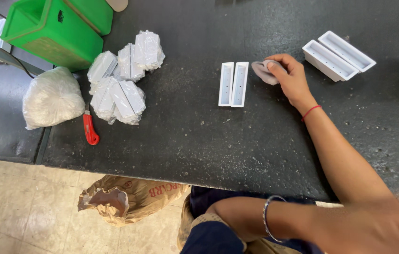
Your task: The person wipes several white plastic rectangular parts with a cloth on a dark workbench, then places them aside. The person then unwraps a stack of similar parts from a plastic bag, removes two, and places them on the table.
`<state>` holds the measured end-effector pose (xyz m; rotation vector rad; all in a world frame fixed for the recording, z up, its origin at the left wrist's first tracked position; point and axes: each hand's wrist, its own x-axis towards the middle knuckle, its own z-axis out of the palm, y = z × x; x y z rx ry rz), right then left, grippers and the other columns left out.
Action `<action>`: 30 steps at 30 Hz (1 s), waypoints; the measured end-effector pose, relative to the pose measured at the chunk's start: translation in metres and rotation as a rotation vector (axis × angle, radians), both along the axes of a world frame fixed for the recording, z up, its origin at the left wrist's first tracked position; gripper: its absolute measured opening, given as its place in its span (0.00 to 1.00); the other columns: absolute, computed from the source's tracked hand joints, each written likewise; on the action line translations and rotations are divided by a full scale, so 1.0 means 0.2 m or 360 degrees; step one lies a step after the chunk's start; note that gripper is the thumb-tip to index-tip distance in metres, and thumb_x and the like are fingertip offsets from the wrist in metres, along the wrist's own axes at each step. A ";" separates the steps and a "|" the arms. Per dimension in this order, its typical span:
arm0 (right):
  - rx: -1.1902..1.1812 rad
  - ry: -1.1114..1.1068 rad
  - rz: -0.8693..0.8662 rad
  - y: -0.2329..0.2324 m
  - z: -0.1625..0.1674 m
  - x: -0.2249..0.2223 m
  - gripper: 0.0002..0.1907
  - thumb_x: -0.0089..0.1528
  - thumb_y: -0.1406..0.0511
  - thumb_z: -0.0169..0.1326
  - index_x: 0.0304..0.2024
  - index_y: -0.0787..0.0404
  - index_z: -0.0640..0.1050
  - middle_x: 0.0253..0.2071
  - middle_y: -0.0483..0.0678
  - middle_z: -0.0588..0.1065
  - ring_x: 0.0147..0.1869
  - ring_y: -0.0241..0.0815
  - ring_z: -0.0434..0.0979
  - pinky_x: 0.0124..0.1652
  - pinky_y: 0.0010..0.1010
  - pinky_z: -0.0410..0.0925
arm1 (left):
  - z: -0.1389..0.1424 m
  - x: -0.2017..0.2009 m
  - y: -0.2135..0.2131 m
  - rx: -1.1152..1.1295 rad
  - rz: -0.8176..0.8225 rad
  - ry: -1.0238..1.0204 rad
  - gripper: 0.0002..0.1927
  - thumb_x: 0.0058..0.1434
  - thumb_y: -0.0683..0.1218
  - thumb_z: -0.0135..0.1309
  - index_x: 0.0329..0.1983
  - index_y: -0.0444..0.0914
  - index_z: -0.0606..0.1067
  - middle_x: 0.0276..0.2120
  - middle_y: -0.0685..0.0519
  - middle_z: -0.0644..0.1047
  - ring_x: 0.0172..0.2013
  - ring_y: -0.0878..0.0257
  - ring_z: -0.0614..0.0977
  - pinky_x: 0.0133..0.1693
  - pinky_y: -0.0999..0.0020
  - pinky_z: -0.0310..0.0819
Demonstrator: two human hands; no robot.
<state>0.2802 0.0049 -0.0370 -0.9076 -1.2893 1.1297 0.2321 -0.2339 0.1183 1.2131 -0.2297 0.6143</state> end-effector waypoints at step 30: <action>-0.0102 0.0401 0.0202 0.03 -0.05 0.06 0.09 0.74 0.68 0.54 0.54 0.66 0.75 0.50 0.49 0.75 0.50 0.39 0.77 0.48 0.30 0.75 | -0.72 -0.63 0.69 0.1086 0.3167 0.1943 0.33 0.57 0.50 0.63 0.68 0.50 0.70 0.72 0.40 0.57 0.69 0.41 0.62 0.64 0.41 0.58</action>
